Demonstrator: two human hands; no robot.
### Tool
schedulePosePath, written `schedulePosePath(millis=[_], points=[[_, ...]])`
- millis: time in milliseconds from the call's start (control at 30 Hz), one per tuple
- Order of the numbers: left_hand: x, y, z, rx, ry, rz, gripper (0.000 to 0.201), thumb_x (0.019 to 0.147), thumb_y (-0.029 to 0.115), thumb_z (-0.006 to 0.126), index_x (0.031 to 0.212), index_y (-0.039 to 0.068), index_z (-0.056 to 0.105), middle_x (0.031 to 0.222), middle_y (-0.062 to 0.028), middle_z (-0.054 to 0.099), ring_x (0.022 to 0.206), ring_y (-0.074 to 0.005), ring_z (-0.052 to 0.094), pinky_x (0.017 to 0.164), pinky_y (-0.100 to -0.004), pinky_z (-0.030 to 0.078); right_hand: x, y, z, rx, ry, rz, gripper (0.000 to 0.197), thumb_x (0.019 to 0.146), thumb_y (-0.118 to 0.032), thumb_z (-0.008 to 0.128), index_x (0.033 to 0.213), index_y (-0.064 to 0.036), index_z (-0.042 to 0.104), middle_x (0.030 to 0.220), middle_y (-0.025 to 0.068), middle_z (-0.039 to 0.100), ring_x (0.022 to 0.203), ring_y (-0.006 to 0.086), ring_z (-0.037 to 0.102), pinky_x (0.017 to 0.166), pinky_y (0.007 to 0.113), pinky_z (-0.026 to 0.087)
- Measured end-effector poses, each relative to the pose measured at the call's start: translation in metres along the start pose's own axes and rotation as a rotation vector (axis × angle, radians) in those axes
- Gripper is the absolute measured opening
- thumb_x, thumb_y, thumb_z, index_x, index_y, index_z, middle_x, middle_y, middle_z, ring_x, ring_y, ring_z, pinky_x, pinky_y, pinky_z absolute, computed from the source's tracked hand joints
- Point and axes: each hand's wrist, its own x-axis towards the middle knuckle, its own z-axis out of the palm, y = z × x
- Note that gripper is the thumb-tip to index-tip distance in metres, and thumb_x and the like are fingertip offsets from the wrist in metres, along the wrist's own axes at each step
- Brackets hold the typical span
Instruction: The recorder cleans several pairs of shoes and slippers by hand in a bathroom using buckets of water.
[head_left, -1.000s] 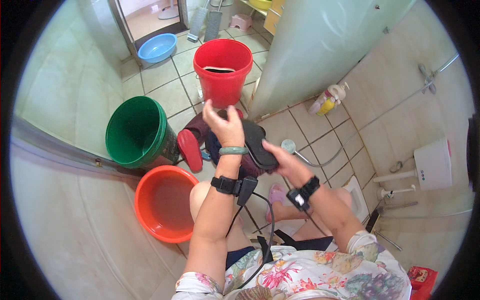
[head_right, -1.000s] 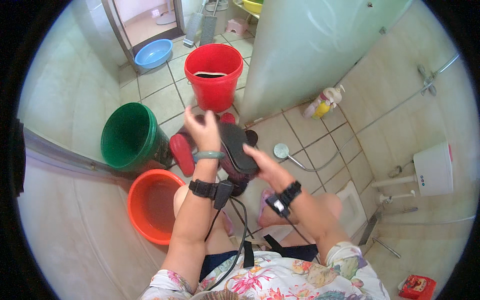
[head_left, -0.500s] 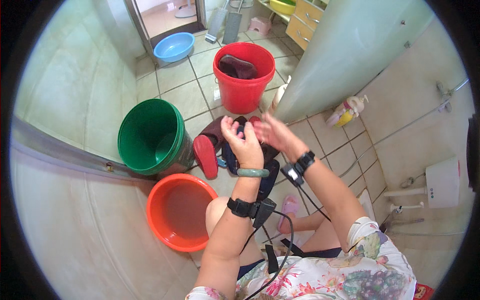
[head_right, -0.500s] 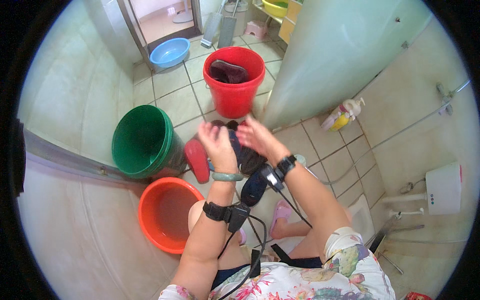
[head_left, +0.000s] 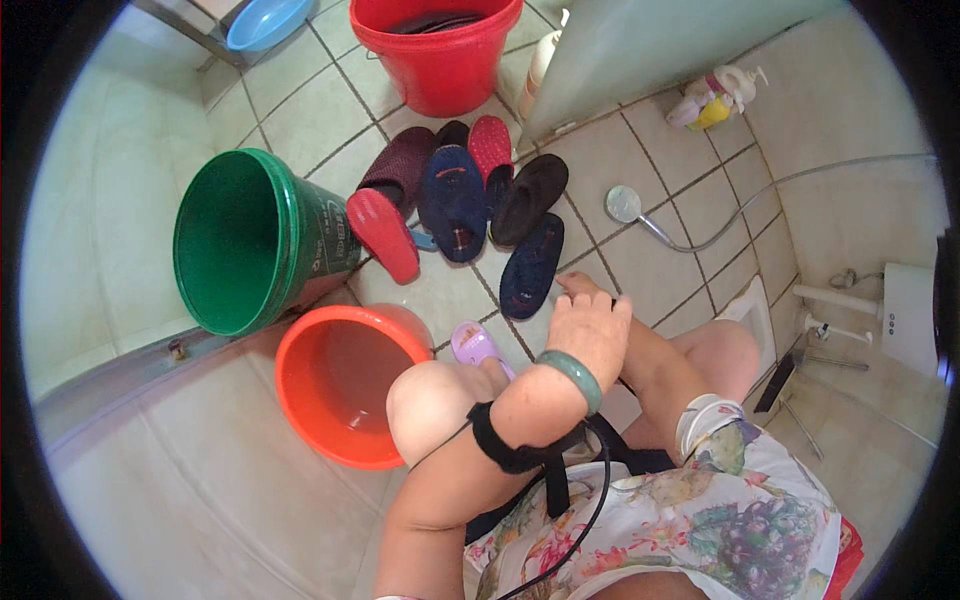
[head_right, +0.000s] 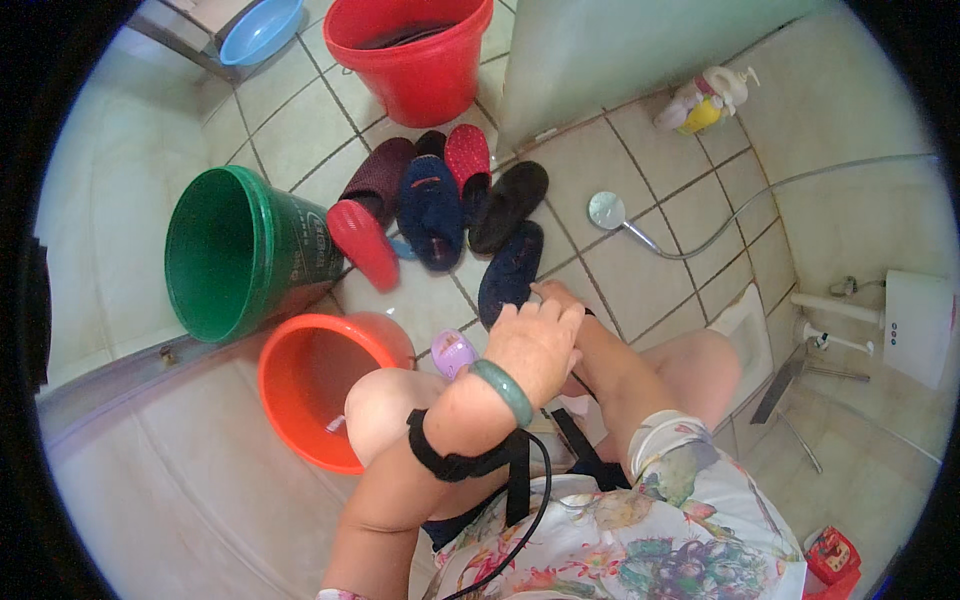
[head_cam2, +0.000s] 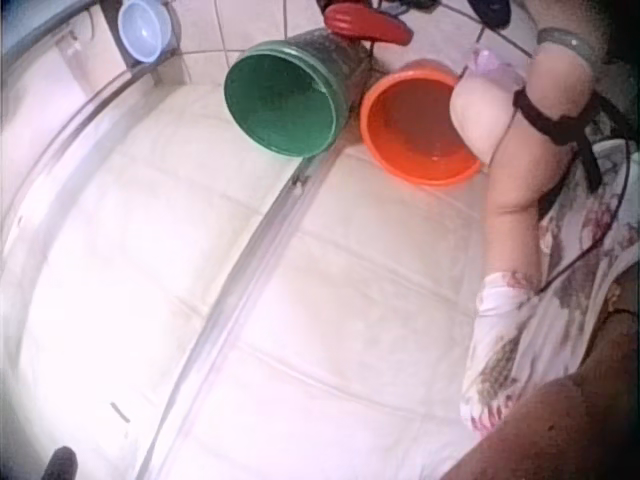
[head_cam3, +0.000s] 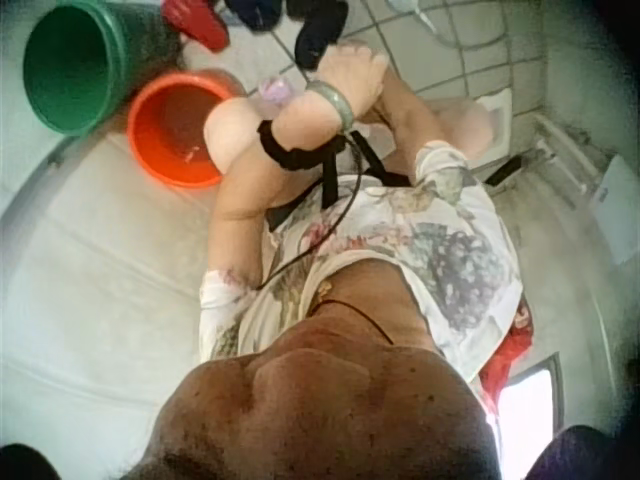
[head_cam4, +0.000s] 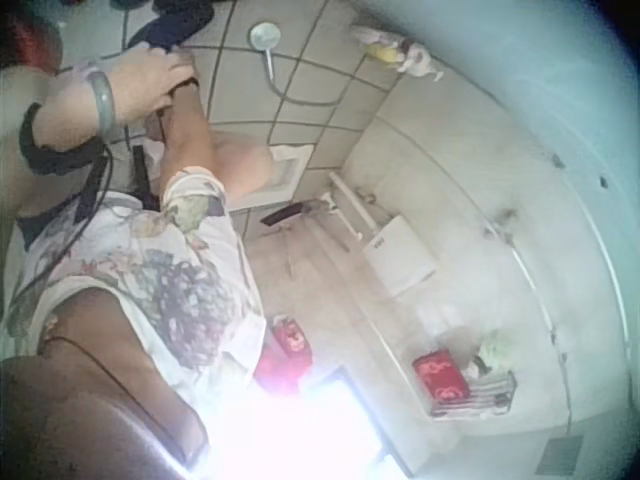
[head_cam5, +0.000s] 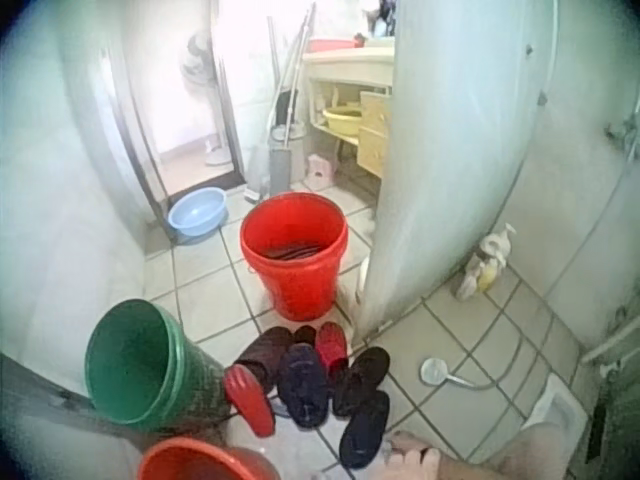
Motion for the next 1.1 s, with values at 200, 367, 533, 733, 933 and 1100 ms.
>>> schedulePosePath(millis=[200,367,533,733,933,1100], points=[[-0.012,0.0,-0.01,-0.081,-0.053,-0.024,0.043,0.074,0.024,0.066,0.11,0.007,0.053,0.089,-0.0077,0.056,0.084,-0.0233,0.055,0.069,-0.0362,0.04,0.044,0.002,0.043,0.344,0.252,0.08,0.069,0.077,-0.028,0.069,0.127,0.0092,0.039,0.12,0.0243,0.054,0.108,0.0328,0.055,0.093,0.036,0.042],[-0.008,0.001,-0.021,-0.1,-0.117,-0.056,0.04,0.071,0.024,0.068,0.105,0.007,0.055,0.083,-0.006,0.054,0.08,-0.021,0.055,0.066,-0.0349,0.04,0.085,0.014,0.06,0.384,0.33,-0.019,0.062,0.076,-0.025,0.07,0.121,0.0084,0.044,0.118,0.0226,0.056,0.109,0.0329,0.055,0.093,0.034,0.043],[0.003,0.001,-0.016,-0.129,-0.079,-0.041,0.038,0.071,0.024,0.068,0.102,0.008,0.055,0.083,-0.0055,0.054,0.079,-0.0208,0.055,0.065,-0.0343,0.04,0.111,0.057,0.046,0.659,0.307,-0.229,0.046,0.077,-0.024,0.069,0.109,0.0047,0.053,0.1,0.0154,0.063,0.088,0.0259,0.062,0.076,0.034,0.05],[-0.001,-0.018,-0.007,0.002,-0.076,-0.105,0.041,0.07,0.025,0.069,0.105,0.009,0.054,0.086,-0.0054,0.055,0.079,-0.0216,0.056,0.065,-0.0355,0.041,0.067,0.0,0.043,0.712,-0.005,0.163,0.022,0.081,-0.024,0.065,0.083,-0.0036,0.057,0.066,0.0013,0.053,0.047,0.011,0.044,0.039,0.027,0.034],[0.019,-0.023,-0.007,-0.034,-0.072,-0.102,0.046,0.075,0.028,0.067,0.113,0.008,0.051,0.094,-0.0087,0.058,0.086,-0.0277,0.057,0.072,-0.0414,0.044,0.044,0.044,0.016,0.803,-0.118,-0.2,0.02,0.086,-0.026,0.057,0.073,-0.0106,0.054,0.061,-0.0014,0.049,0.051,0.0086,0.044,0.043,0.023,0.035],[0.013,-0.04,-0.01,0.055,-0.103,-0.273,0.041,0.081,0.032,0.063,0.112,0.009,0.05,0.101,-0.0121,0.058,0.097,-0.032,0.057,0.079,-0.046,0.044,-0.075,-0.002,-0.003,1.014,-0.097,0.018,0.016,0.088,-0.026,0.055,0.088,-0.0101,0.054,0.074,-0.0012,0.053,0.058,0.0077,0.049,0.051,0.018,0.044]])
